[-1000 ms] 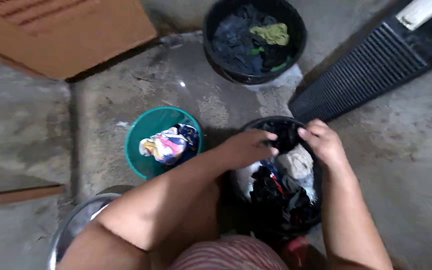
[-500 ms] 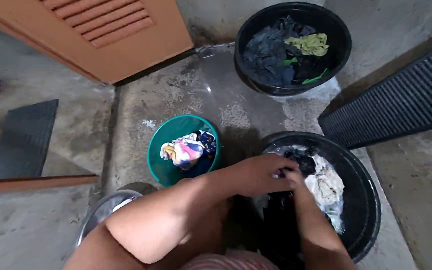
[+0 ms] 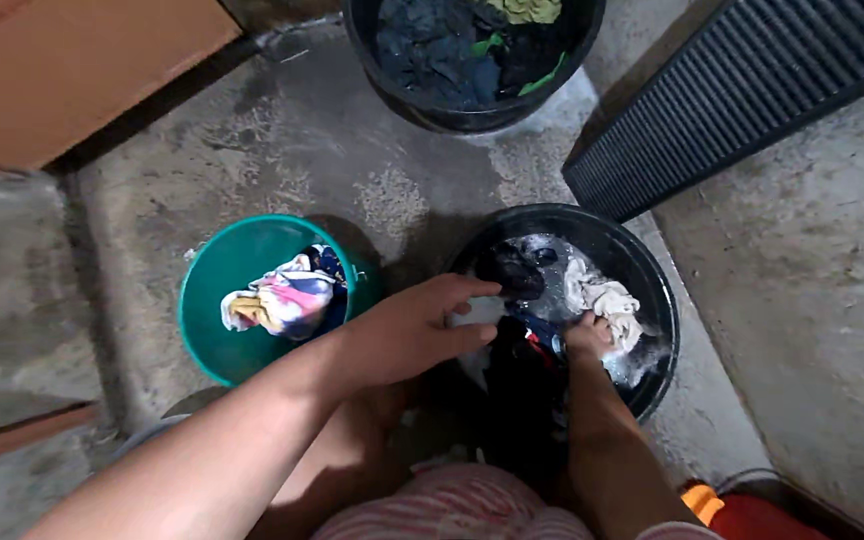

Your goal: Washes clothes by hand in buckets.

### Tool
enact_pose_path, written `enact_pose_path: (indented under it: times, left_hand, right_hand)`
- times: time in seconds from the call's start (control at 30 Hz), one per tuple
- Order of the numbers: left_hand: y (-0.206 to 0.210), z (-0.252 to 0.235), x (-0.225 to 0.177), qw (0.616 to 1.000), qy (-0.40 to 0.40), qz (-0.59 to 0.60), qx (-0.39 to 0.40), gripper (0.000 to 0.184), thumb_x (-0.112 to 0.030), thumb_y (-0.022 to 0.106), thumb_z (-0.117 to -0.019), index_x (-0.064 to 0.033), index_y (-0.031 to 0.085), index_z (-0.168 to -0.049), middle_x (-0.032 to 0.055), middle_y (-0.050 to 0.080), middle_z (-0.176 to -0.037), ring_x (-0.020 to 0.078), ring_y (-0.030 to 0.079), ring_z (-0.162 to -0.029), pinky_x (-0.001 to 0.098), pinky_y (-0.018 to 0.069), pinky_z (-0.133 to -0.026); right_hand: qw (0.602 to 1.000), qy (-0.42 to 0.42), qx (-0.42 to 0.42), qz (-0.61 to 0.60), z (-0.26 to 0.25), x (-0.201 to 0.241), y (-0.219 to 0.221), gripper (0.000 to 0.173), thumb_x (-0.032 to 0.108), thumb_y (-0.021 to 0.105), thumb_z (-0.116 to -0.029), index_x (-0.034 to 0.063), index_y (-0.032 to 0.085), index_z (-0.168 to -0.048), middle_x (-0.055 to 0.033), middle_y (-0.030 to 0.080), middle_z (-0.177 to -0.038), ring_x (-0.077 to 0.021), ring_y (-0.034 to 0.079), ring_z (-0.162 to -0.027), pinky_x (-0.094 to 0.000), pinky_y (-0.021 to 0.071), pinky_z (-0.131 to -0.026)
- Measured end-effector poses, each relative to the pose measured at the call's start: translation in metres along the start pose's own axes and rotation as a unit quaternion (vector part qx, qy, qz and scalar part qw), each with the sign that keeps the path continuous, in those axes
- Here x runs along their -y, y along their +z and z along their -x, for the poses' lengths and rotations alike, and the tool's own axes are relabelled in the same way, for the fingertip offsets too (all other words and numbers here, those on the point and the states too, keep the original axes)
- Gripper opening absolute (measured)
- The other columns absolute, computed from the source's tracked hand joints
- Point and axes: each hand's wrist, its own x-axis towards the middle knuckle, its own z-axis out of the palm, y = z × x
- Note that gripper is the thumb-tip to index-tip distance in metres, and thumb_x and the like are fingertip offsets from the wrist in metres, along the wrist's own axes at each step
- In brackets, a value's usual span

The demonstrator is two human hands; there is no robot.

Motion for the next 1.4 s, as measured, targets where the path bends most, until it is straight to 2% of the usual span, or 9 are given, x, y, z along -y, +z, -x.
enact_pose_path:
  times: [0.2,0.37,0.73,0.8,0.87,0.97,1.1,1.27,1.4]
  left_hand:
    - [0.005,-0.005,-0.003,1.000,0.008,0.003,0.007,0.053,-0.051,0.062,-0.0989,-0.0294,0.056,-0.147,0.0000,0.061,-0.135,0.0124,0.064,-0.113,0.0379,0.0559,-0.096]
    - [0.007,-0.004,-0.010,1.000,0.016,0.001,-0.005,0.049,-0.043,0.062,-0.1012,-0.0273,0.055,-0.147,0.0024,0.059,-0.138,0.0154,0.064,-0.115,0.0407,0.0561,-0.096]
    - [0.018,-0.005,-0.020,0.998,0.061,0.020,-0.017,0.046,-0.039,0.063,-0.1013,-0.0246,0.058,-0.144,0.0035,0.060,-0.138,0.0163,0.065,-0.112,0.0429,0.0562,-0.096]
    - [0.018,-0.006,-0.017,0.998,0.058,0.024,-0.019,0.047,-0.040,0.064,-0.1008,-0.0249,0.058,-0.145,0.0036,0.060,-0.137,0.0163,0.065,-0.113,0.0430,0.0558,-0.097]
    - [0.018,-0.007,-0.013,0.998,0.054,0.027,-0.021,0.049,-0.041,0.063,-0.1005,-0.0241,0.057,-0.145,0.0036,0.060,-0.138,0.0164,0.065,-0.115,0.0423,0.0559,-0.098]
    - [0.018,-0.008,-0.015,0.999,0.034,0.029,-0.021,0.049,-0.041,0.064,-0.1000,-0.0237,0.057,-0.146,0.0027,0.058,-0.141,0.0161,0.064,-0.117,0.0409,0.0558,-0.098]
    - [0.018,-0.010,-0.019,1.000,0.011,0.012,-0.016,0.049,-0.044,0.063,-0.0996,-0.0265,0.058,-0.145,0.0007,0.060,-0.138,0.0134,0.064,-0.115,0.0395,0.0560,-0.097]
    - [0.019,-0.015,-0.021,1.000,0.006,-0.001,0.001,0.051,-0.049,0.061,-0.0997,-0.0267,0.057,-0.145,0.0005,0.062,-0.133,0.0110,0.064,-0.112,0.0354,0.0563,-0.095]
    - [0.017,-0.011,-0.018,1.000,-0.002,0.005,-0.007,0.051,-0.049,0.062,-0.0991,-0.0287,0.057,-0.145,-0.0005,0.063,-0.132,0.0093,0.066,-0.107,0.0325,0.0580,-0.089]
  right_hand:
    - [0.958,-0.138,0.185,-0.172,0.018,0.072,-0.006,0.044,0.021,0.057,-0.1031,-0.0043,0.056,-0.139,-0.0273,0.059,-0.139,-0.0387,0.057,-0.132,-0.0555,0.0444,-0.112]
    - [0.795,-0.105,0.227,-0.552,0.046,0.075,-0.090,0.031,0.015,0.058,-0.1033,0.0083,0.054,-0.133,-0.0053,0.063,-0.091,-0.0099,0.055,-0.062,-0.0281,0.0494,-0.054]
    - [0.666,-0.284,0.097,-0.683,0.100,-0.031,-0.264,0.013,0.012,0.057,-0.0956,0.0201,0.066,-0.092,0.0047,0.071,-0.079,-0.0034,0.066,-0.063,-0.0224,0.0571,-0.055]
    - [0.707,-0.225,0.028,-0.670,0.076,-0.041,-0.252,0.008,0.013,0.057,-0.0976,0.0184,0.062,-0.096,0.0053,0.067,-0.075,-0.0030,0.061,-0.058,-0.0225,0.0535,-0.050]
    - [0.827,-0.149,-0.040,-0.541,0.045,-0.042,-0.227,0.010,0.018,0.061,-0.0987,0.0122,0.061,-0.107,0.0020,0.061,-0.076,-0.0064,0.055,-0.056,-0.0271,0.0500,-0.050]
    - [0.947,-0.142,-0.016,-0.289,0.009,-0.017,-0.180,0.036,0.021,0.064,-0.1002,-0.0027,0.065,-0.127,-0.0283,0.068,-0.118,-0.0427,0.067,-0.107,-0.0670,0.0516,-0.093]
    - [0.959,-0.210,0.031,-0.189,0.000,0.064,-0.097,0.056,0.025,0.069,-0.0952,0.0084,0.055,-0.146,-0.0282,0.056,-0.142,-0.0500,0.052,-0.132,-0.0735,0.0422,-0.105]
    - [0.962,-0.242,0.126,0.006,0.022,0.123,-0.014,0.084,0.051,0.069,-0.0919,0.0443,0.023,-0.163,-0.0152,-0.001,-0.174,-0.0579,-0.005,-0.153,-0.0917,0.0090,-0.103]
    - [0.961,-0.263,0.074,0.050,0.012,0.074,-0.008,0.059,0.034,0.062,-0.0989,0.0387,0.044,-0.155,-0.0142,0.031,-0.167,-0.0478,0.023,-0.153,-0.0809,0.0246,-0.110]
